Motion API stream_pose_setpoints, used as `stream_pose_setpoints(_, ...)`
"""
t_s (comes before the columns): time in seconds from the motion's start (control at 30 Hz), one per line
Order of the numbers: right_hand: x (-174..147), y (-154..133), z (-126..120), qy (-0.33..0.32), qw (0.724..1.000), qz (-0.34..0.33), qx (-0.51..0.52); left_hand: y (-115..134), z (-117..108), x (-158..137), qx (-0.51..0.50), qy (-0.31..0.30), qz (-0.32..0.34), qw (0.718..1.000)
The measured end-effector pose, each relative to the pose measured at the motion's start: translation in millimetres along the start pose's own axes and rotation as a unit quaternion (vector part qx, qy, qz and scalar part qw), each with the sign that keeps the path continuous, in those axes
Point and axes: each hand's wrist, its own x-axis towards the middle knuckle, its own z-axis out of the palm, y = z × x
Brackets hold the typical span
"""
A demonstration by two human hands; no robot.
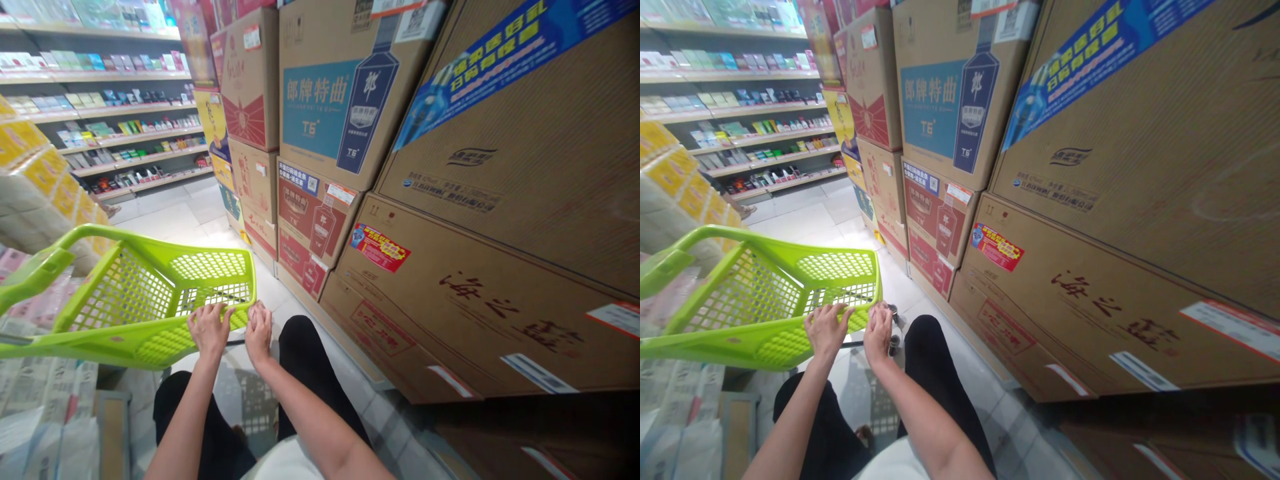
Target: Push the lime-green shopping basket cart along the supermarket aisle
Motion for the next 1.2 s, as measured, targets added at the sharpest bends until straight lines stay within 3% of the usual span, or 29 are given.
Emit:
stream_pose_setpoints(0.1,-5.2,-3.3,-2.6,-0.038,0.998,-0.045,0.009,4.5,3.0,1.3,0.002,0.009,-0.010,1.000)
stream_pose_setpoints(0.23,0.0,-0.4,-3.5,0.023,1.000,-0.003,0.009,9.2,7.8,0.7,0.004,0.014,0.002,1.000)
stream_pose_setpoints(0.37,8.2,0.8,-6.7,0.000,0.998,-0.044,0.034,3.2,9.5,-4.6,0.002,0.011,0.027,1.000)
stream_pose_setpoints(0.5,18.5,-5.8,-11.1,0.071,0.997,-0.010,0.040,-14.1,6.0,-8.9,0.002,0.036,0.036,0.999)
stream_pose_setpoints(0.7,20.8,-16.3,-4.2,0.002,0.998,-0.056,0.003,-28.3,0.2,-5.2,0.018,0.000,0.024,1.000)
stream_pose_setpoints(0.8,24.2,-14.4,-8.2,-0.011,0.999,-0.047,0.000,-28.2,-0.1,-2.7,0.016,-0.013,0.015,1.000)
stream_pose_setpoints(0.9,25.9,-11.9,-10.8,-0.011,0.999,-0.024,-0.018,-27.1,3.2,-0.2,0.018,-0.014,0.006,1.000)
stream_pose_setpoints(1.1,9.0,-1.0,0.2,-0.017,0.998,-0.066,0.015,-21.9,9.6,1.7,0.014,-0.007,0.012,1.000)
stream_pose_setpoints(1.2,5.9,9.1,1.4,0.027,0.999,-0.009,0.040,-19.1,7.7,-0.5,0.013,-0.005,0.007,1.000)
